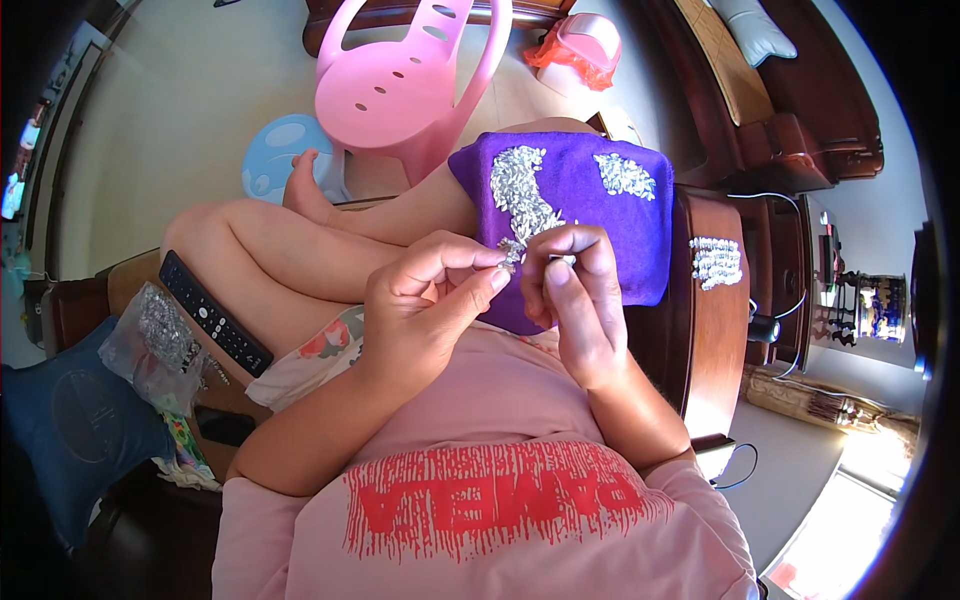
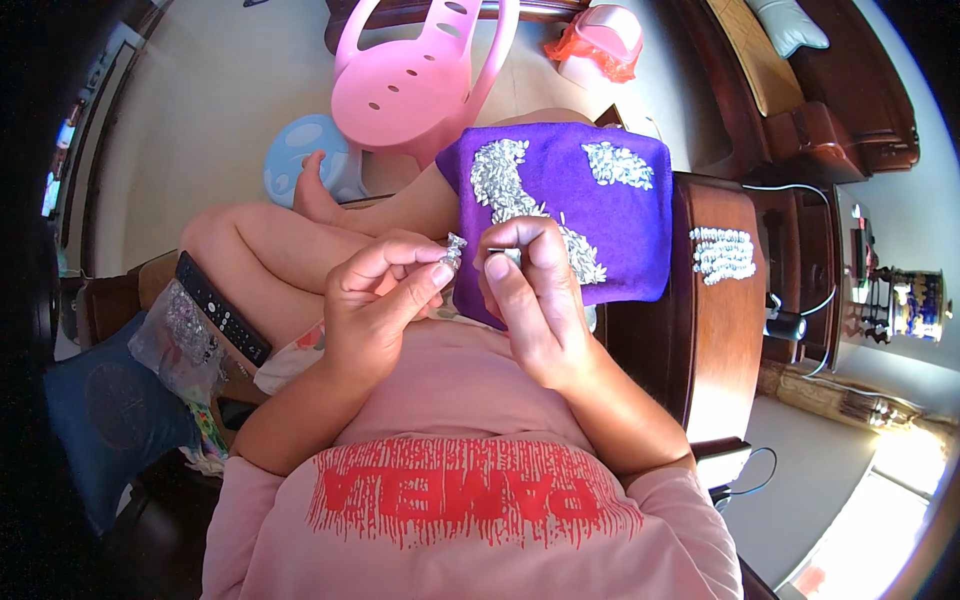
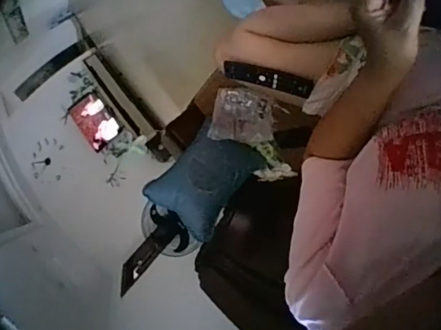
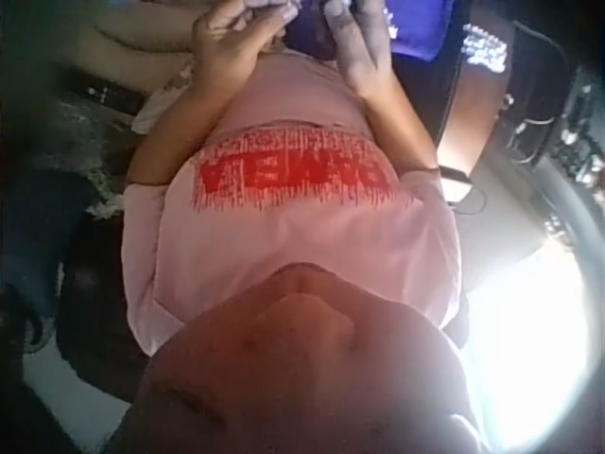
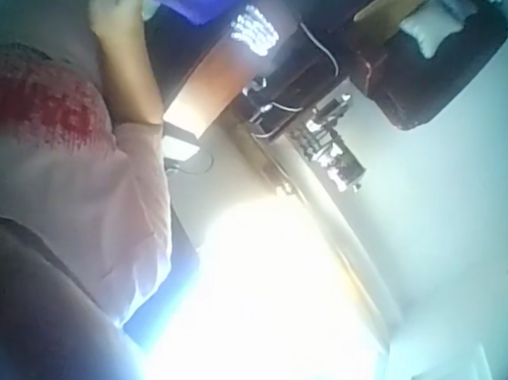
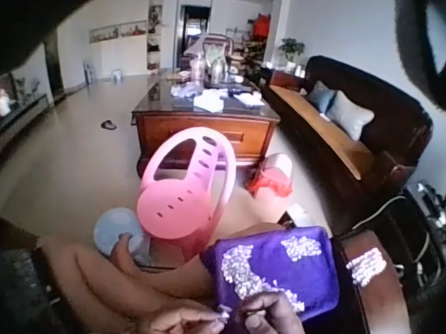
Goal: Assembling small white plastic components by hand.
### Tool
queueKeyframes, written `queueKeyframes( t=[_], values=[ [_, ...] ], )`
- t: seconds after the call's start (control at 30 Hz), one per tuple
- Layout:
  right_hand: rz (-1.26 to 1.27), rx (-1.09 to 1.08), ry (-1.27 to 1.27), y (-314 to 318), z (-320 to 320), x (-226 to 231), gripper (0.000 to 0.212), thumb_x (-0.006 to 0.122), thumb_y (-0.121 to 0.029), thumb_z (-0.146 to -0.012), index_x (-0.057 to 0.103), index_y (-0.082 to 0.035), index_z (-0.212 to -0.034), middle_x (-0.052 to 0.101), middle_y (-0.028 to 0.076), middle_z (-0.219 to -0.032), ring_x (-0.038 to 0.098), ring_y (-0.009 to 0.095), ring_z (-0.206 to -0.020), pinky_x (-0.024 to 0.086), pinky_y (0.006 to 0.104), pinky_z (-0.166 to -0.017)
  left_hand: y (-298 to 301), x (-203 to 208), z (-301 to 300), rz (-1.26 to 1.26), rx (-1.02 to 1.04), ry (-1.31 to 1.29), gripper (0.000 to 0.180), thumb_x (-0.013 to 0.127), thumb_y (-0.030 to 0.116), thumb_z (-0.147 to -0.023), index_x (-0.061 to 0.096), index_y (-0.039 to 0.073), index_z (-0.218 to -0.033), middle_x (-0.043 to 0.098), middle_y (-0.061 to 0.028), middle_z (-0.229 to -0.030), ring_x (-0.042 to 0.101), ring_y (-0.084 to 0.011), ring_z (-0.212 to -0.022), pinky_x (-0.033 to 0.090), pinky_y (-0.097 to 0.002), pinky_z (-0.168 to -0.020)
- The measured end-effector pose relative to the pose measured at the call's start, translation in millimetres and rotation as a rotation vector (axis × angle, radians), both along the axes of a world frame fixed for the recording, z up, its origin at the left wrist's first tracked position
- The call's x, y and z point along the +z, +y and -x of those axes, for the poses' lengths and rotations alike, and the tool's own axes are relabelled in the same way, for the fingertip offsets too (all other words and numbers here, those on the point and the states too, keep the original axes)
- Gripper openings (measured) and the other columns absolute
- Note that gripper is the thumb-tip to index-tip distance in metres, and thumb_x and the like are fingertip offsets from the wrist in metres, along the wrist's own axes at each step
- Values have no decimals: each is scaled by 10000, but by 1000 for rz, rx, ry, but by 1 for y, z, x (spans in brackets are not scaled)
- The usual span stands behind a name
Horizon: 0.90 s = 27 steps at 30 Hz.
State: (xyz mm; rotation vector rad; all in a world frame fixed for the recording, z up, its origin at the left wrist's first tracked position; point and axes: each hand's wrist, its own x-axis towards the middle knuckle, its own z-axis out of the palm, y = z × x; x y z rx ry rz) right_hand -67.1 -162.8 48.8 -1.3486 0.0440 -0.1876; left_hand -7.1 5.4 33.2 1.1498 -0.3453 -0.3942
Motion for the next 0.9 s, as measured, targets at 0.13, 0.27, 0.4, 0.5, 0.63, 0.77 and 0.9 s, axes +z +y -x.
queueKeyframes(
  t=[0.13,0.27,0.4,0.5,0.63,0.77,0.9],
  values=[
    [78,21,125,1,2,5,106,590,-62,-1008,603,8,-1086,609,40,-892,560,55,-684,457,199,-596,0,3,0,-9,24,-14,146,639,-76,-930,664,-35,-1068,658,-41,-930,607,-50,-817,480,-190,-698],
    [33,36,173,1,0,9,134,616,-58,-992,650,12,-1101,630,41,-903,622,72,-734,485,198,-573,2,-5,-4,-47,35,-148,153,611,-104,-932,659,-55,-1069,652,-84,-1003,644,-93,-884,514,-210,-752],
    [-22,52,240,-3,-1,5,157,658,-67,-966,703,8,-1097,650,48,-926,658,83,-767,505,190,-562,0,-8,-4,9,38,-176,153,593,-119,-933,659,-60,-1057,641,-108,-1044,654,-117,-891,533,-229,-752],
    [-25,60,273,-6,-1,4,162,678,-71,-953,716,3,-1092,661,47,-917,656,77,-756,504,186,-565,1,-8,-5,-9,26,-172,149,597,-120,-931,659,-57,-1051,643,-102,-1026,654,-114,-889,533,-226,-740],
    [-12,68,333,-10,-3,2,160,703,-79,-935,729,-12,-1079,673,33,-896,652,64,-752,499,182,-570,-1,-7,-4,-31,37,-142,135,612,-116,-924,665,-56,-1033,647,-92,-998,650,-105,-873,521,-215,-723],
    [26,59,336,-11,-5,1,140,711,-73,-929,739,-23,-1057,674,22,-901,646,56,-744,495,180,-582,-1,-6,-3,-152,59,-186,107,636,-100,-916,676,-53,-1004,651,-77,-958,636,-85,-837,498,-202,-688],
    [181,15,249,-9,-6,-1,127,716,-37,-912,741,-16,-1034,678,36,-899,641,76,-753,505,216,-634,-5,-6,-4,-190,83,-169,102,638,-93,-919,684,-43,-996,659,-61,-916,628,-71,-786,488,-195,-652]
  ],
)
